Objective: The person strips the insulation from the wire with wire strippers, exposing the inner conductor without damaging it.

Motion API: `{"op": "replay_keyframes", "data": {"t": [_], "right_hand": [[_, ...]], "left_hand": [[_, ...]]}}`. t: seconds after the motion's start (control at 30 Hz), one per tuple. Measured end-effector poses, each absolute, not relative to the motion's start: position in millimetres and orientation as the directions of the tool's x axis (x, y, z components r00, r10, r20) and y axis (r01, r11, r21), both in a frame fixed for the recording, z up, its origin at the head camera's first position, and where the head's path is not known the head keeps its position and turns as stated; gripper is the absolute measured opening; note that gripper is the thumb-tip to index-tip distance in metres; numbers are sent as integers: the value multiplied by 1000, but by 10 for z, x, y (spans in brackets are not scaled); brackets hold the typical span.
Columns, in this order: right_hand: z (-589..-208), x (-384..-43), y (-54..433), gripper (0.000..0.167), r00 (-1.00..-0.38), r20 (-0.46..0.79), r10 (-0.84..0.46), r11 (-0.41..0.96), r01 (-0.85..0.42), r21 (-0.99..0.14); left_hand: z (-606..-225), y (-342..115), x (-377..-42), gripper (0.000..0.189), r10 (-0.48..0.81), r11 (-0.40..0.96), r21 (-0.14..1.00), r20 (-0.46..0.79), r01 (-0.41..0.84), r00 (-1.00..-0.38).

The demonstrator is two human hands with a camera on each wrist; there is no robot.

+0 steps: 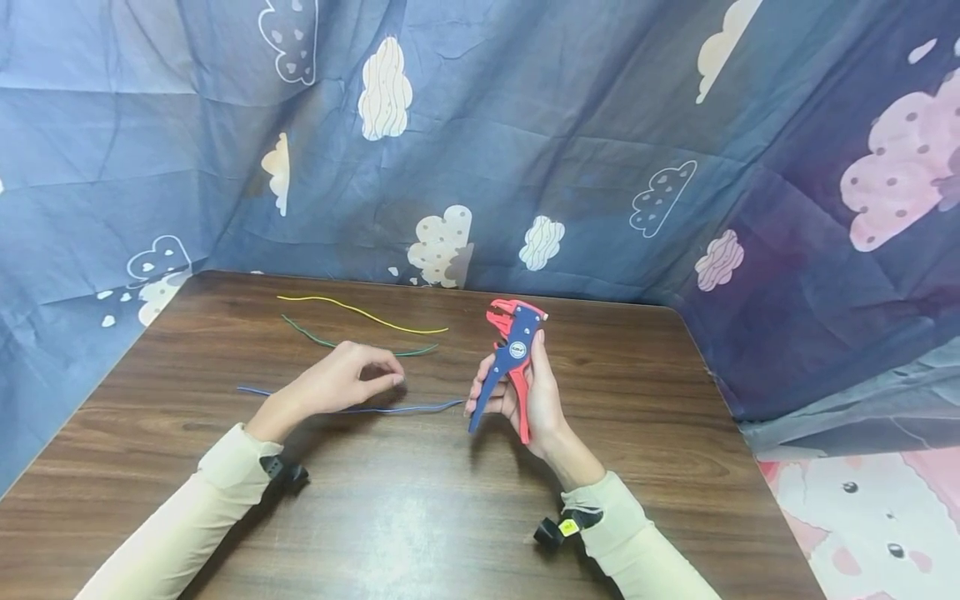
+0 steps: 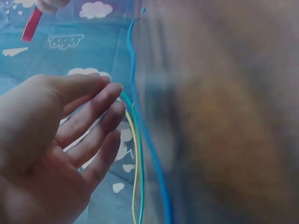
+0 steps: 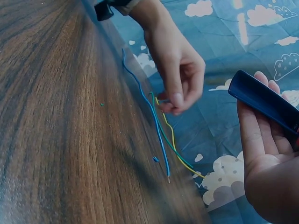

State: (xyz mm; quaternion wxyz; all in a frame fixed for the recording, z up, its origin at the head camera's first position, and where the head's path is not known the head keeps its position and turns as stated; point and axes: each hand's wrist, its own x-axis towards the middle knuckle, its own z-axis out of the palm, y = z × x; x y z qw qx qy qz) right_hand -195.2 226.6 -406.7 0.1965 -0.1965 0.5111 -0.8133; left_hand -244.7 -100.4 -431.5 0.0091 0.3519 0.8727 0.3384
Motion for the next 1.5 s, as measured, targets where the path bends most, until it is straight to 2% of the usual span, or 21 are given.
{"op": "replay_keyframes", "data": {"t": [0.27, 0.47, 0.73, 1.0, 1.23, 1.33, 1.5], "right_hand": [[-4094, -1952, 2238, 93, -856, 94, -509, -398, 137, -907], [-4125, -1940, 2234, 93, -856, 82, -511, -394, 148, -907], [-4117, -1937, 2191, 92, -845, 90, -527, -370, 134, -919], [-4107, -1925, 2191, 94, -841, 92, -533, -367, 132, -921], [-4094, -1925, 2203, 93, -839, 101, -535, -369, 124, -921], [-4098, -1921, 2208, 93, -837, 99, -537, -372, 130, -919], [-4125, -1905, 2203, 92, -840, 86, -536, -381, 150, -912]], "left_hand": [[-4289, -1059, -2701, 16, 514, 656, 545, 183, 522, -838], [-4377, -1106, -2753, 16, 484, 718, 499, 143, 485, -863], [-4429, -1105, -2735, 11, 488, 734, 456, 161, 503, -858], [-4404, -1095, -2691, 15, 524, 730, 408, 181, 548, -832], [-4346, -1138, -2684, 23, 539, 711, 427, 179, 559, -823], [-4331, -1148, -2687, 28, 547, 685, 438, 216, 581, -808], [-4356, -1148, -2703, 25, 556, 621, 437, 340, 651, -759]]}}
